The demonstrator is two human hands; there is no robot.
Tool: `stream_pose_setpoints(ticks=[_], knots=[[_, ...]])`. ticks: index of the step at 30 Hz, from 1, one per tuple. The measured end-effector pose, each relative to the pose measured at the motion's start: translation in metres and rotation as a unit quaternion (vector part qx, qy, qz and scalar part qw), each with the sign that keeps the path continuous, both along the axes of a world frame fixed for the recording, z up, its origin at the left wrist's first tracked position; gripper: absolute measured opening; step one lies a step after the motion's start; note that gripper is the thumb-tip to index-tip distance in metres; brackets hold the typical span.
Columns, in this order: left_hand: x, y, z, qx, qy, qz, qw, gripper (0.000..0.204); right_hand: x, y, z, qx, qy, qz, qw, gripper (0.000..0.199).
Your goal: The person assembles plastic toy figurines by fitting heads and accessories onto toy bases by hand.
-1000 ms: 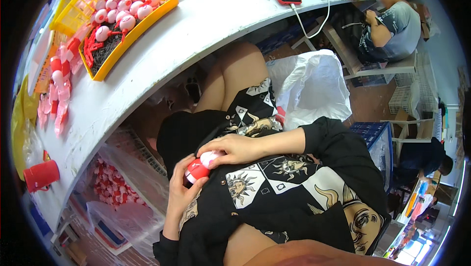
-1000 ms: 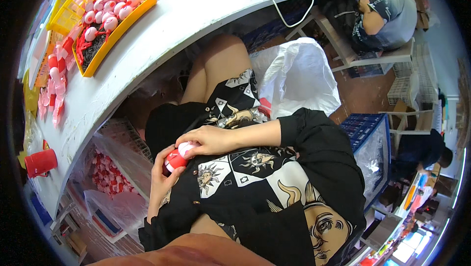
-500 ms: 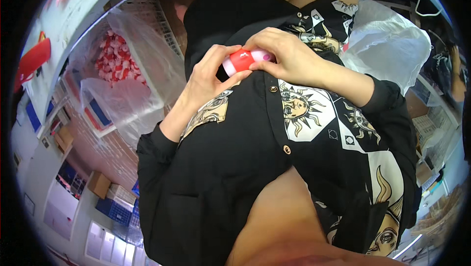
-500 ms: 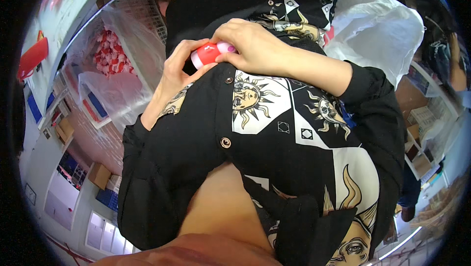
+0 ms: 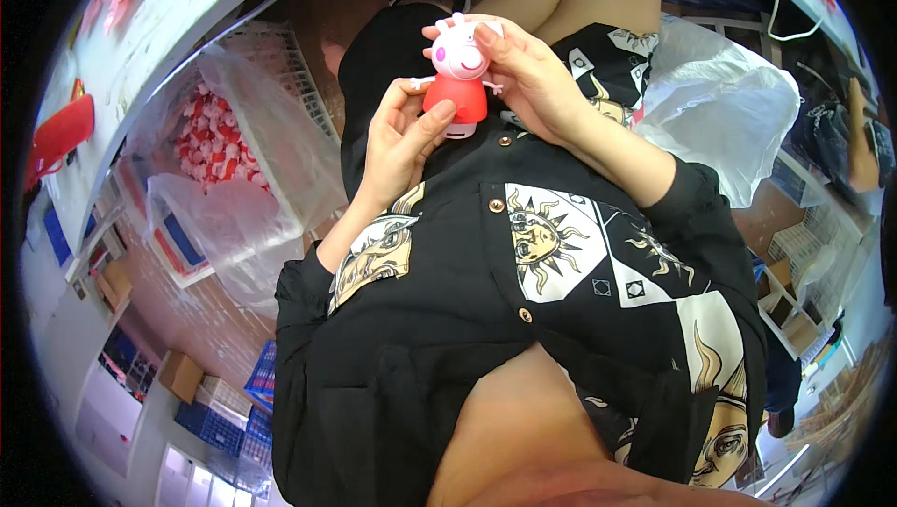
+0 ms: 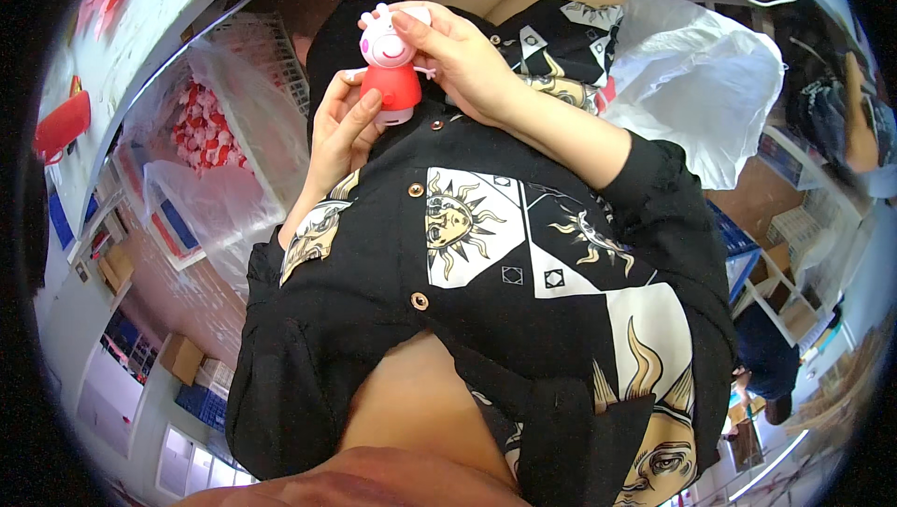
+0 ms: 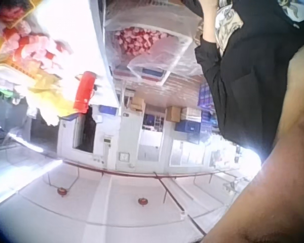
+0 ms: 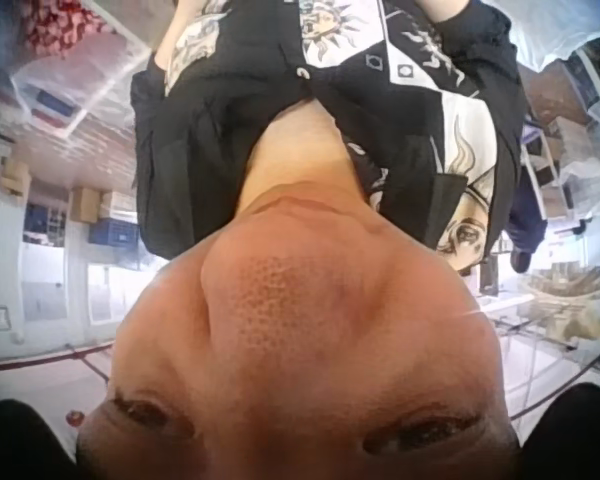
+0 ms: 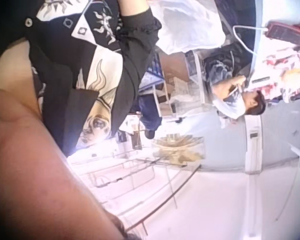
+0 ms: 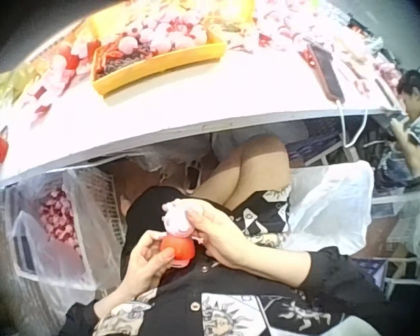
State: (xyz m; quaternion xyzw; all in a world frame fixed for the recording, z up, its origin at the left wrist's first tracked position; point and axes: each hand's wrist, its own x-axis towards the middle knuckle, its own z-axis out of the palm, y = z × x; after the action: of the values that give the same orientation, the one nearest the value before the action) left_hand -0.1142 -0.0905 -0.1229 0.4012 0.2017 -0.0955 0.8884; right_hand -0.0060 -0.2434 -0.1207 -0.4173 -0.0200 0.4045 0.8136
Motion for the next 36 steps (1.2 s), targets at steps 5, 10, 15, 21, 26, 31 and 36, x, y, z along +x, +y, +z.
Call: stream_pose_setpoints(ticks=[5, 10, 15, 21, 26, 31, 36], knots=[[0.006, -0.001, -0.010, -0.018, 0.000, -0.041, 0.999, 0.036, 0.002, 0.001, -0.001, -0.065, -0.024, -0.029, 0.997, 0.033], [0.009, -0.008, -0.009, 0.187, -0.024, -0.086, 0.978, 0.035, 0.005, -0.004, 0.008, -0.082, -0.023, 0.021, 0.996, 0.033], [0.007, 0.003, 0.005, 0.213, -0.033, -0.124, 0.969, 0.052, -0.004, 0.003, 0.018, -0.045, -0.071, 0.035, 0.996, 0.028], [-0.002, 0.045, 0.047, 0.311, -0.063, -0.129, 0.939, 0.053, -0.022, -0.001, 0.010, -0.198, -0.352, 0.153, 0.902, 0.021], [-0.027, 0.040, 0.045, 0.345, -0.058, -0.095, 0.932, 0.037, -0.031, -0.003, 0.015, -0.183, -0.195, 0.198, 0.943, 0.028], [-0.059, 0.039, 0.029, 0.392, -0.078, -0.034, 0.916, 0.031, -0.029, -0.014, 0.028, -0.243, -0.417, 0.223, 0.847, 0.053], [-0.042, 0.043, 0.054, 0.589, -0.164, -0.181, 0.770, 0.041, -0.041, -0.006, 0.019, -0.231, -0.521, 0.222, 0.791, 0.059]])
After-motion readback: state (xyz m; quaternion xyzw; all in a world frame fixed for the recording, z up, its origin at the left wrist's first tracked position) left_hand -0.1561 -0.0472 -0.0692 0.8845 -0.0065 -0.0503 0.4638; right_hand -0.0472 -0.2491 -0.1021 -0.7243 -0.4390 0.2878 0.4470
